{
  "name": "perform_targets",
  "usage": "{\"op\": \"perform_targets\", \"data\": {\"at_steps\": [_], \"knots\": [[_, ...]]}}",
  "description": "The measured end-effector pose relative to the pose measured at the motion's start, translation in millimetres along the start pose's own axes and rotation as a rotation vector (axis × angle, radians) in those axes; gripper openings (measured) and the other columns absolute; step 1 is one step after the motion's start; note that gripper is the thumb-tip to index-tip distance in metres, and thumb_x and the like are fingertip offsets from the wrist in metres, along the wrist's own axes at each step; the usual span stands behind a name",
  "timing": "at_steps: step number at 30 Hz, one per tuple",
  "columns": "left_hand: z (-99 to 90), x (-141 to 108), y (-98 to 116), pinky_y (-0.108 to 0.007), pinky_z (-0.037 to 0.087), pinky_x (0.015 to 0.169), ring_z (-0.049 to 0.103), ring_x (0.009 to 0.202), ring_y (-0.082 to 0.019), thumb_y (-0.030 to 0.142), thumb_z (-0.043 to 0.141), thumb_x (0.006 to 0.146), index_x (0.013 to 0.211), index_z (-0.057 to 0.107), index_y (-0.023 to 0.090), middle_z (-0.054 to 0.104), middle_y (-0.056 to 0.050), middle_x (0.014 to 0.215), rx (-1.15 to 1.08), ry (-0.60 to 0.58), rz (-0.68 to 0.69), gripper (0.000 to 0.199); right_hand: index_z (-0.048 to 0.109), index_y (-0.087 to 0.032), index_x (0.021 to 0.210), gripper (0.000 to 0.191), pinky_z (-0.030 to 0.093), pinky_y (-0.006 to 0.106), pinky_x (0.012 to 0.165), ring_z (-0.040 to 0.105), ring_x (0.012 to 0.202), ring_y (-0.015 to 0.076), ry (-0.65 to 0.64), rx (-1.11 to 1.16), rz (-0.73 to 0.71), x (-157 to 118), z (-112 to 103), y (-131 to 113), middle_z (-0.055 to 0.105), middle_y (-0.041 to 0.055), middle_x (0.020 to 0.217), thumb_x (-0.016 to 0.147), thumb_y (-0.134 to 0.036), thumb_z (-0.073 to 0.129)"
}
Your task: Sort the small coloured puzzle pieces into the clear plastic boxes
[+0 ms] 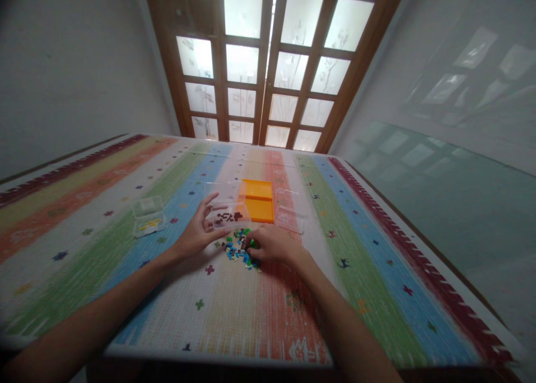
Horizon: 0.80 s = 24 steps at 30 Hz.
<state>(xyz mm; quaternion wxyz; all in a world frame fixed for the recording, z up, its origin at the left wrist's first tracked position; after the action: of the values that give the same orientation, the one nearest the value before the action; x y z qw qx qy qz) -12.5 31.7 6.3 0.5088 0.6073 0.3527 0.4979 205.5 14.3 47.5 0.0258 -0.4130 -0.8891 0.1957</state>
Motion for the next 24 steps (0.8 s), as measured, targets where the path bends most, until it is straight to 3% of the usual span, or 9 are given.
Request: {"op": "perform_targets", "data": {"at_steps": [11, 24], "knots": [[0.2, -0.6, -1.9, -0.049, 0.052, 0.103, 0.062, 0.117, -0.025, 0.024, 0.084, 0.075, 0.150, 0.034, 0.035, 0.051, -0.011, 0.136, -0.002, -0.009, -0.002, 0.091, 0.077, -0.019, 0.103, 0.022, 0.045, 0.025, 0.071, 0.067, 0.079, 0.0169, -0.017, 0.024, -0.023, 1.6, 3.1, 0.2, 0.077, 0.0050, 0.090, 0.086, -0.013, 0.063], [0.4, -0.3, -1.5, -0.051, 0.049, 0.105, 0.060, 0.121, -0.027, 0.026, 0.084, 0.074, 0.150, 0.034, 0.034, 0.051, -0.012, 0.137, 0.014, 0.002, -0.015, 0.092, 0.078, -0.018, 0.093, 0.015, 0.036, 0.024, 0.061, 0.060, 0.066, 0.0143, -0.016, -0.020, 0.001, -2.3, -0.6, -0.8, 0.072, 0.0026, 0.075, 0.084, -0.017, 0.066]]}}
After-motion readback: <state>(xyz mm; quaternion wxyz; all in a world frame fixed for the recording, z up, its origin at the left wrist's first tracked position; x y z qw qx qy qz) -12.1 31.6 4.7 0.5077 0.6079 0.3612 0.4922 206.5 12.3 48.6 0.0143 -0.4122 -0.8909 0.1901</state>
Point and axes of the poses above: each hand's wrist, its own x-axis towards the middle knuckle, its own z-axis out of the palm, y = z × x, the point moved 1 cm from there along x, towards the middle knuckle
